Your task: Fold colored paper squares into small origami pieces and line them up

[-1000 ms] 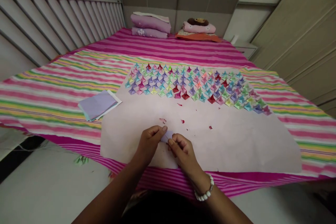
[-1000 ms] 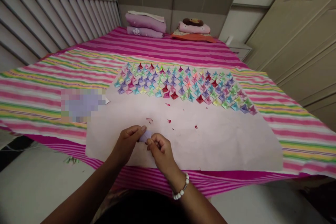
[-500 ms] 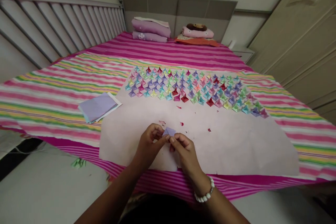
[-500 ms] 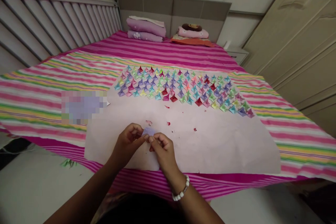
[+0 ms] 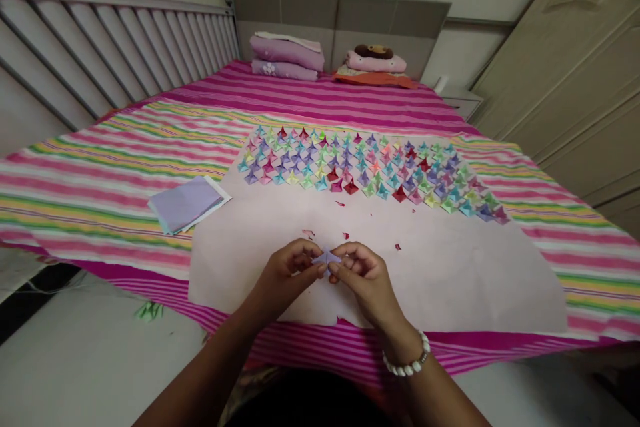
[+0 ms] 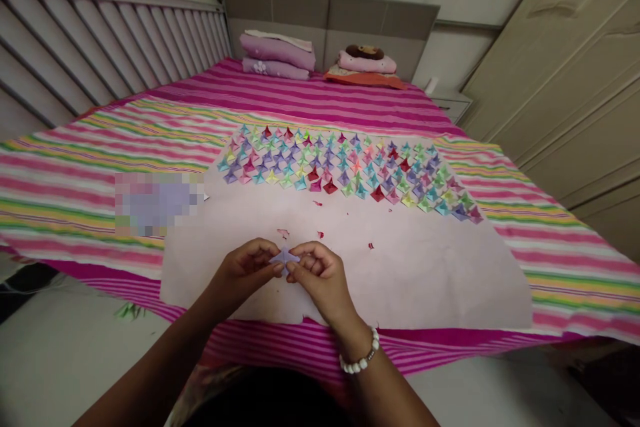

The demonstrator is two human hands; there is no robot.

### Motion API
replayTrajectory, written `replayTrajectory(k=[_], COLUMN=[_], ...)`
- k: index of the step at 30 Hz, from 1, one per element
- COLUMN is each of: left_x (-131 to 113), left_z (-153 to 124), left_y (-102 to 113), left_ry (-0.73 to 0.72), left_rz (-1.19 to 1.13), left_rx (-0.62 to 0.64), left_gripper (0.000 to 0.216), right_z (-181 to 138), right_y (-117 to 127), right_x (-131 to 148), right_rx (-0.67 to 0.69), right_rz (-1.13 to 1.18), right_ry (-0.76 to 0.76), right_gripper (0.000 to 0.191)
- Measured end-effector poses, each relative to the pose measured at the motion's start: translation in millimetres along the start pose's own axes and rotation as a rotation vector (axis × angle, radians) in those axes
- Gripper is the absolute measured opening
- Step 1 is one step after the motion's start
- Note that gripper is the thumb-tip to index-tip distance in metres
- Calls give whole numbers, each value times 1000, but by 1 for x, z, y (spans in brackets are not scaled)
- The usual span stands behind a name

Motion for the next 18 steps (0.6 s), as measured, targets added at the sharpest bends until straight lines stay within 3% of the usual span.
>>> replayTrajectory(k=[3, 10, 18], left_x=[0, -8, -10], left_z=[1, -1, -2], left_y=[0, -6, -3], left_ry=[42, 37, 25], left_rz=[-60, -137, -114], left_rx=[45, -89, -73], left_gripper=[14, 10, 12], right_z=[0, 1, 0], right_y=[-1, -2, -4], right_x=[0, -1, 2], right_rx=[6, -6, -40], right_rz=[3, 20, 72], right_ry=[-27, 0, 63], right_gripper=[16, 9, 4])
Point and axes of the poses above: each hand's wrist, its own z-axis towards the middle knuckle, its own y-axis out of the back of the hand, x = y × z, the point moved 3 cm from there along z, towards the middle knuckle, and after that the axes turned 10 degrees about -x, right-handed, at the moved point
